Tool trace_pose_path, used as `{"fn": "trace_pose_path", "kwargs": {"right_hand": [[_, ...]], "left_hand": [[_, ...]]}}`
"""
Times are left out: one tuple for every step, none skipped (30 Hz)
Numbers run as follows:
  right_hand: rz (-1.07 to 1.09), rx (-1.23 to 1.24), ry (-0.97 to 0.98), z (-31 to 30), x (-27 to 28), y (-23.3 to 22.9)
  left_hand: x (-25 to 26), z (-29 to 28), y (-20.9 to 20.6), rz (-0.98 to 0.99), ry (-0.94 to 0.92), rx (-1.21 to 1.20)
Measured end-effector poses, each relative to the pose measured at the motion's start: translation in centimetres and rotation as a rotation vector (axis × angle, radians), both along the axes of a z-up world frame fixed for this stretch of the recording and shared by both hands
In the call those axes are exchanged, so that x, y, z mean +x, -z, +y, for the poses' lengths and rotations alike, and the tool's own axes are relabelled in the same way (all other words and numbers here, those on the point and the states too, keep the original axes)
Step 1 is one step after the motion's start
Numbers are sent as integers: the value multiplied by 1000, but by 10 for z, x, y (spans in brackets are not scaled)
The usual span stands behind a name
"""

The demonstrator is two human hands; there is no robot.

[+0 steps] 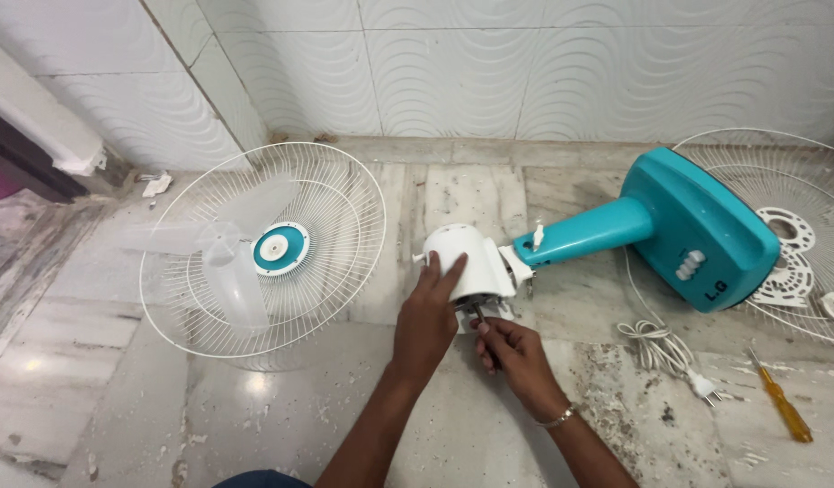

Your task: The person assembles a teal LG table fan by attaching the motor housing to the base, inserting the motor, and securing the rear cover. The person uses a screwdriver to tighten screws and aligns the components.

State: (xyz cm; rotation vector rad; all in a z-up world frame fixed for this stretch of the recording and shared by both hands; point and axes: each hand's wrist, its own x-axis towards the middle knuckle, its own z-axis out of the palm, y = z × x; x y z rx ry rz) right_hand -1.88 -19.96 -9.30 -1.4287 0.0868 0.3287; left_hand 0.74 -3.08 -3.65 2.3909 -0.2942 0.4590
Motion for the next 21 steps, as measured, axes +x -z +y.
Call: {"fn": "trace_pose_path", "kwargs": {"right_hand": [[-20,-53,1,-1,-1,-9],[-21,-91,3,-1,-2,-19],[-23,-128,5,-2,-2,-29],[-27,-167,13,-4,-4,-39],[-18,-192,15,-4,-8,-49],[-13,-221,20,-5,-10,-60],[-7,-249,25,-6,-12,-70],[-42,-275,41,-8,-16,-79],[-76,-301,56,-9,-19,-88],[-110,-326,68,-9,-21,-96],[-122,-344,92,-9,-23,-103],[-136,-358,113,-8,-24,-109],[-150,-373,135,-6,-25,-115],[-168,-423,134,-3,-27,-119],[-185,-473,132,1,-28,-123],[-204,-522,131,3,-28,-126],[-204,-545,132,4,-27,-130],[-200,-566,131,5,-27,-133],[-196,-588,130,5,-26,-135],[-200,-606,106,5,-23,-137],[-204,-625,82,4,-20,-140]], "left_hand": [[1,2,-6,33,7,-79],[1,5,-11,69,15,-157],[0,6,-18,105,23,-234],[-1,6,-25,144,1,-254],[-2,5,-33,184,-20,-273],[-1,3,-41,220,-38,-294],[0,1,-50,233,-52,-289],[-1,0,-56,249,-68,-284],[-1,0,-63,265,-85,-280],[-2,1,-68,395,-83,-332],[-3,2,-73,525,-80,-384],[-4,4,-77,652,-80,-435],[-6,5,-80,670,-75,-445],[-7,5,-82,687,-66,-455],[-7,4,-82,704,-56,-466],[-7,4,-82,685,-50,-458],[-6,4,-81,667,-43,-451],[-7,5,-78,653,-40,-442],[-7,6,-74,663,-51,-401],[-6,7,-69,671,-60,-361],[-4,7,-65,679,-68,-321]]}}
